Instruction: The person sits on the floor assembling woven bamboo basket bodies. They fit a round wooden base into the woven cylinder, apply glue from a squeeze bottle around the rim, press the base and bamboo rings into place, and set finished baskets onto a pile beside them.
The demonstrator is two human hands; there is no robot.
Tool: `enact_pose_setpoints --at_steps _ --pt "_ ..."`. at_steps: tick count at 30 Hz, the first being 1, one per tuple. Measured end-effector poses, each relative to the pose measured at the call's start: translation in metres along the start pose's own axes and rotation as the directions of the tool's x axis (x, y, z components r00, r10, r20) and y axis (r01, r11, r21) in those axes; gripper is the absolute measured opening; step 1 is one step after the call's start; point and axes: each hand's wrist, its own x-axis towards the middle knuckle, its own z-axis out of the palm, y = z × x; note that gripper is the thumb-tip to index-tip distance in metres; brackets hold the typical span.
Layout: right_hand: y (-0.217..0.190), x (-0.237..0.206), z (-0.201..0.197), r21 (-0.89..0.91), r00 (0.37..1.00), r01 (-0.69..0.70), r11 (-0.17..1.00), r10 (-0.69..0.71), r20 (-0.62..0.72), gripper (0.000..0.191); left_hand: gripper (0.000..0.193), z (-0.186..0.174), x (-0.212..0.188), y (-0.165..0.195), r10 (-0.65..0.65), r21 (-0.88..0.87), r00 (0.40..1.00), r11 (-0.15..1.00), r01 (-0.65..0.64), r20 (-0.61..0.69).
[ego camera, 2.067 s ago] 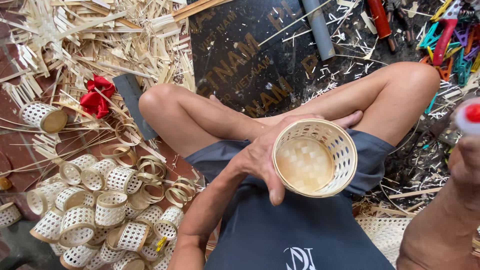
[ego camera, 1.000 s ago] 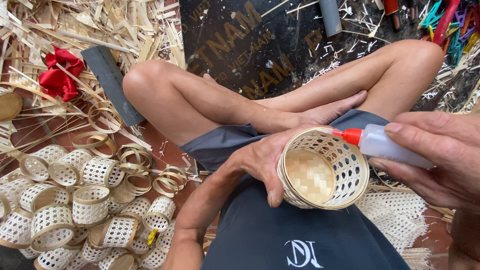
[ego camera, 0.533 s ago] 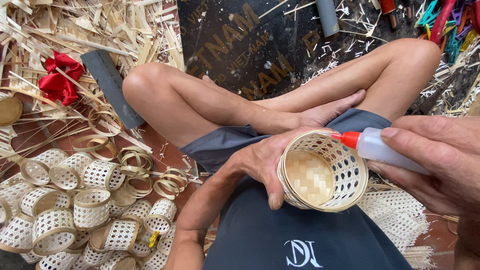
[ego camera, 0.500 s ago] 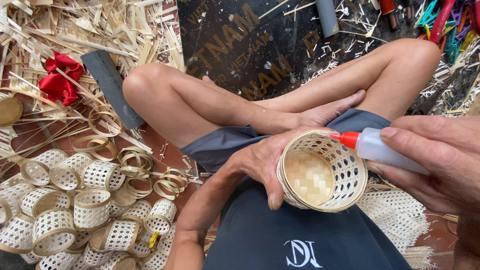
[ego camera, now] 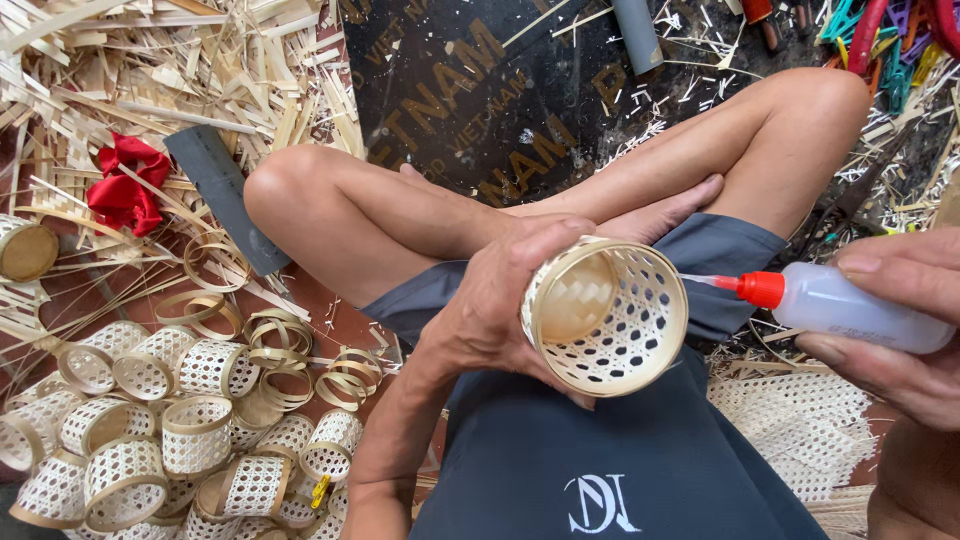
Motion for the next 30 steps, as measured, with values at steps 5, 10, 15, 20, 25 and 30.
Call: enact_pose_setpoints --at_steps 5,10,15,20,25,30 --pt "-0.008 0.019 0.005 -0.001 0.993 0.099 0.995 -0.098 -0.061 0.078 0.132 -0.005 0.003 0.007 0.056 0.233 0.997 0.972 -0.044 -0.044" --pt "-0.025 0.035 0.007 -0.032 0.995 0.076 0.997 -0.078 -0.063 0.066 0.128 -0.003 0.002 0.01 0.042 0.323 0.996 0.946 -0.017 -0.072" --pt "-0.045 0.055 0.001 -0.204 0.997 0.07 0.976 -0.065 0.031 0.048 0.12 0.015 0.002 0.018 0.139 0.523 0.97 0.852 -0.013 -0.202" --pt "-0.063 0.079 -0.01 -0.346 0.963 0.007 0.938 0.087 0.254 0.058 0.122 0.026 0.007 0.016 0.174 0.555 0.96 0.832 -0.023 -0.22" --pt "-0.07 0.08 -0.01 -0.385 0.964 -0.106 0.917 0.19 0.188 0.057 0.126 0.02 0.007 0.011 0.156 0.497 0.965 0.867 -0.031 -0.212" --pt "-0.049 0.064 -0.015 -0.131 0.997 0.031 0.991 -0.022 0.068 0.055 0.107 0.01 0.015 0.008 0.28 0.618 0.932 0.782 -0.083 -0.23"
